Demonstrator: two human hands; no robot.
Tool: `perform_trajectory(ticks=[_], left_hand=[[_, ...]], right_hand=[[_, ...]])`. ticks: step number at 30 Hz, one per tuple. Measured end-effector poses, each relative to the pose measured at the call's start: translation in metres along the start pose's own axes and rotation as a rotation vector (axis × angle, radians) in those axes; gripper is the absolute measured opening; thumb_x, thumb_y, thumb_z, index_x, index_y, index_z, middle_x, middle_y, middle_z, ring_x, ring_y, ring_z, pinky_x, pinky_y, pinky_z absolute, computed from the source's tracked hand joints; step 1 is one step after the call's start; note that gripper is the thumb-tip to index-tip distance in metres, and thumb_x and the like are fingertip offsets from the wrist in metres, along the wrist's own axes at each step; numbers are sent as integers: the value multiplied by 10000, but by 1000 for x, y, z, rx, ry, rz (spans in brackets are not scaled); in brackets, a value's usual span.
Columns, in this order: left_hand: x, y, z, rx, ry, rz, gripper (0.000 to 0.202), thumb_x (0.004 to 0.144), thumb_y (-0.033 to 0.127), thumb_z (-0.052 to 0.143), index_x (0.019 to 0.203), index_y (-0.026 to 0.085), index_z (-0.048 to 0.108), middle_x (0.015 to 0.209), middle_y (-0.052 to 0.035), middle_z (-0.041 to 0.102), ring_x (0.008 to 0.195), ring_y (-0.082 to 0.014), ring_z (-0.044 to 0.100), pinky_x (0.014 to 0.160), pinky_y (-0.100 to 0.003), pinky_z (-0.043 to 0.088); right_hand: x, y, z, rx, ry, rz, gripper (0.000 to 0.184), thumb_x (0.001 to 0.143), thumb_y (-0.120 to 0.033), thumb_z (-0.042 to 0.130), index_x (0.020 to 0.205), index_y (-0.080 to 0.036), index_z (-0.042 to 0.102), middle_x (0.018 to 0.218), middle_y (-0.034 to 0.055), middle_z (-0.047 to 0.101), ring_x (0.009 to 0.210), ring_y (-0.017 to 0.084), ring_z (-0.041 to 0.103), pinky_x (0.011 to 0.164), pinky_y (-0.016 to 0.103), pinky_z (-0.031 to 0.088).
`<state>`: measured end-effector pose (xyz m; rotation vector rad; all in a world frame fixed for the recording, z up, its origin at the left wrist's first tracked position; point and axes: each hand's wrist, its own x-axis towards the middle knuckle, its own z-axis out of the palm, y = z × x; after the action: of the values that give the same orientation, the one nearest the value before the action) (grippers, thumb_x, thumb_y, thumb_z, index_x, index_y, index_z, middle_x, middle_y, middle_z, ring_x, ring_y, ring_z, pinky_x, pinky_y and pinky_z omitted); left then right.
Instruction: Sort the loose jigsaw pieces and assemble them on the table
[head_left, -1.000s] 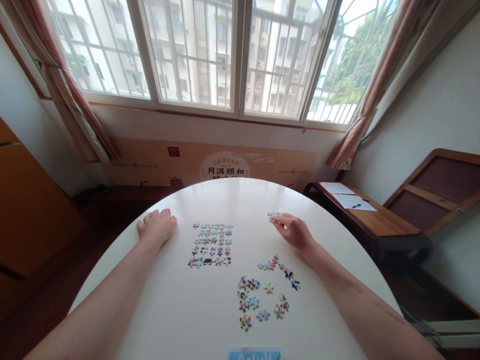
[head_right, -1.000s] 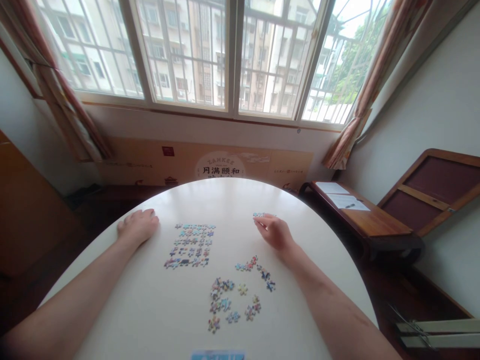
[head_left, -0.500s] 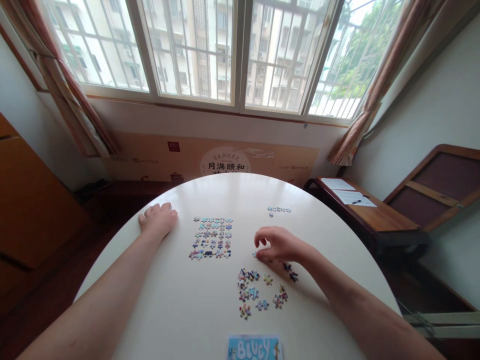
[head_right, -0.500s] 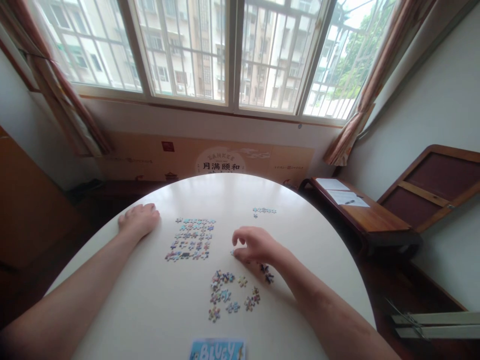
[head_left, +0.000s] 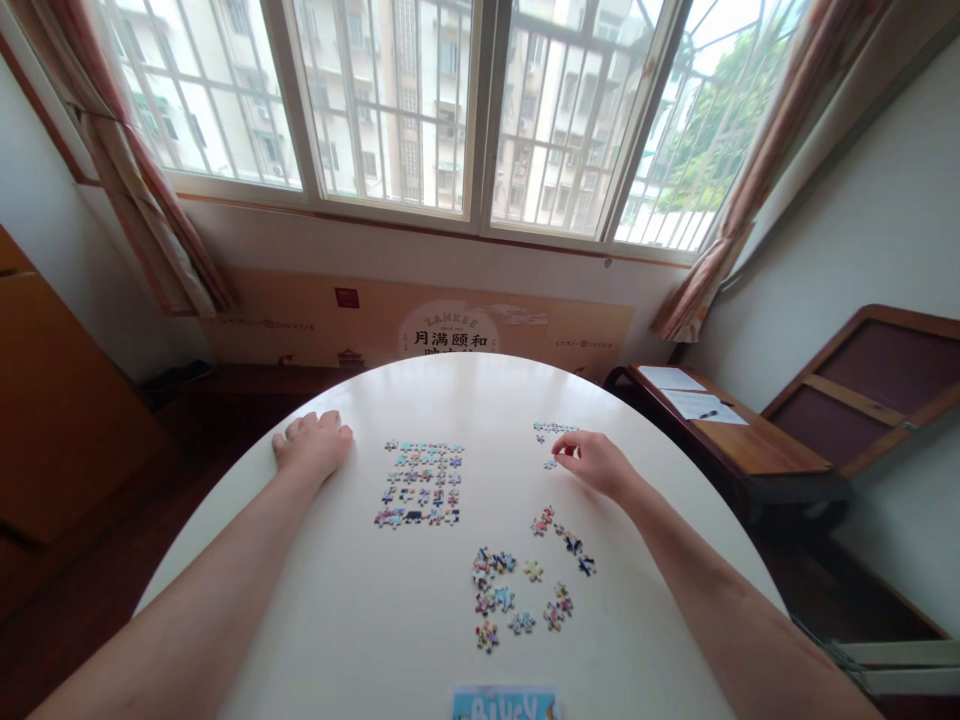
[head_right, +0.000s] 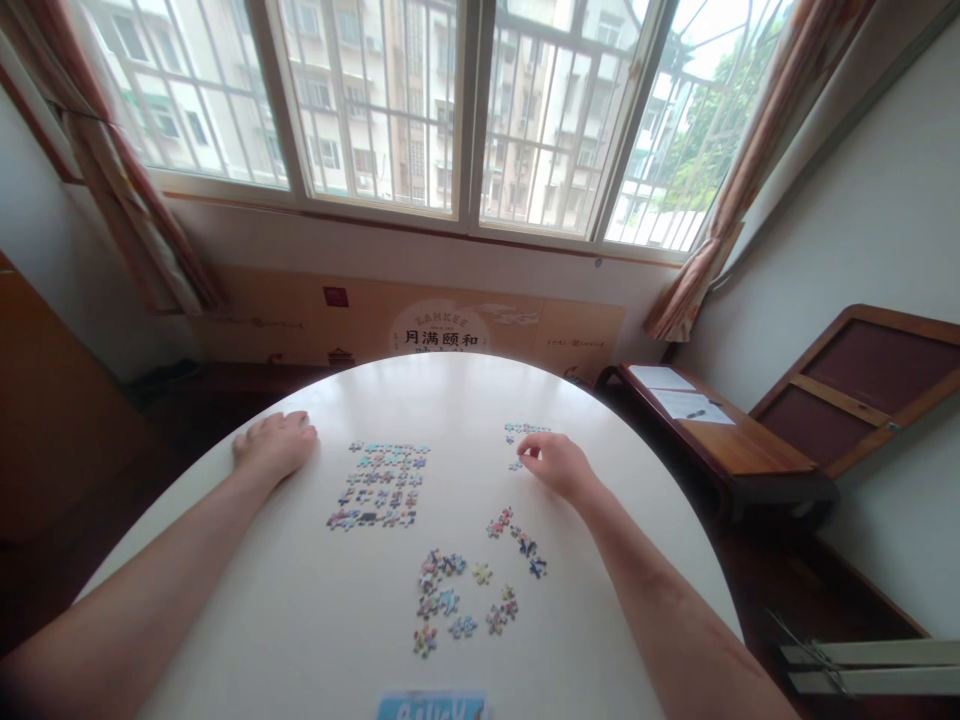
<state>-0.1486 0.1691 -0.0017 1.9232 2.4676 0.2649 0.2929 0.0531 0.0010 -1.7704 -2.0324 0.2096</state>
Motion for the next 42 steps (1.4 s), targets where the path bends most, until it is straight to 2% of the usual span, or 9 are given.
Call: perform_trajectory(ticks=[3,6,12,21,26,42], left_hand=[[1,0,0,-1,0,7,482,877,360,379,1284,199,582,1364,-199,527,1243,-390,470,987,-529,355],[1,-1,1,-12,1,9,479,873,360,392,1279,200,589,1358,-203,530,1238,-392,473,985,-536,355],[3,-4,4,-6,8,16,499,886,374,374,1307,196,575,1365,-201,522,1241,-387,471,990,-532,351],[5,-5,5,-17,6,17,523,879,384,376,1327,194,567,1370,-197,523,1240,-388,471,994,-547,347],[4,-4,3,-10,-8,8,513,884,376,371,1328,203,559,1373,-194,520,1251,-383,465,1005,-533,345],[0,-1,0,-13,-13,2,510,878,363,371,1325,202,556,1383,-192,513,1265,-384,455,1015,-533,339]], right_hand=[[-3,0,-5,-12,-71,-61,179,813,-272,618,885,-293,781,885,-8,750,765,173,653,682,268,459],[-5,-5,-2,-53,-86,-72,162,825,-319,644,900,-300,786,902,-4,754,800,187,661,690,281,462],[-3,-11,5,-152,-30,-42,154,857,-356,643,849,-271,772,947,17,754,910,215,665,765,305,467],[2,7,8,-198,42,-4,161,882,-252,617,877,-269,777,997,9,768,971,223,676,809,304,482],[8,13,18,-176,86,-22,218,902,-195,580,900,-282,779,1058,2,752,971,198,679,825,280,485],[16,21,34,-100,193,17,222,919,-234,579,968,-290,788,1030,17,735,930,191,681,820,276,496]])
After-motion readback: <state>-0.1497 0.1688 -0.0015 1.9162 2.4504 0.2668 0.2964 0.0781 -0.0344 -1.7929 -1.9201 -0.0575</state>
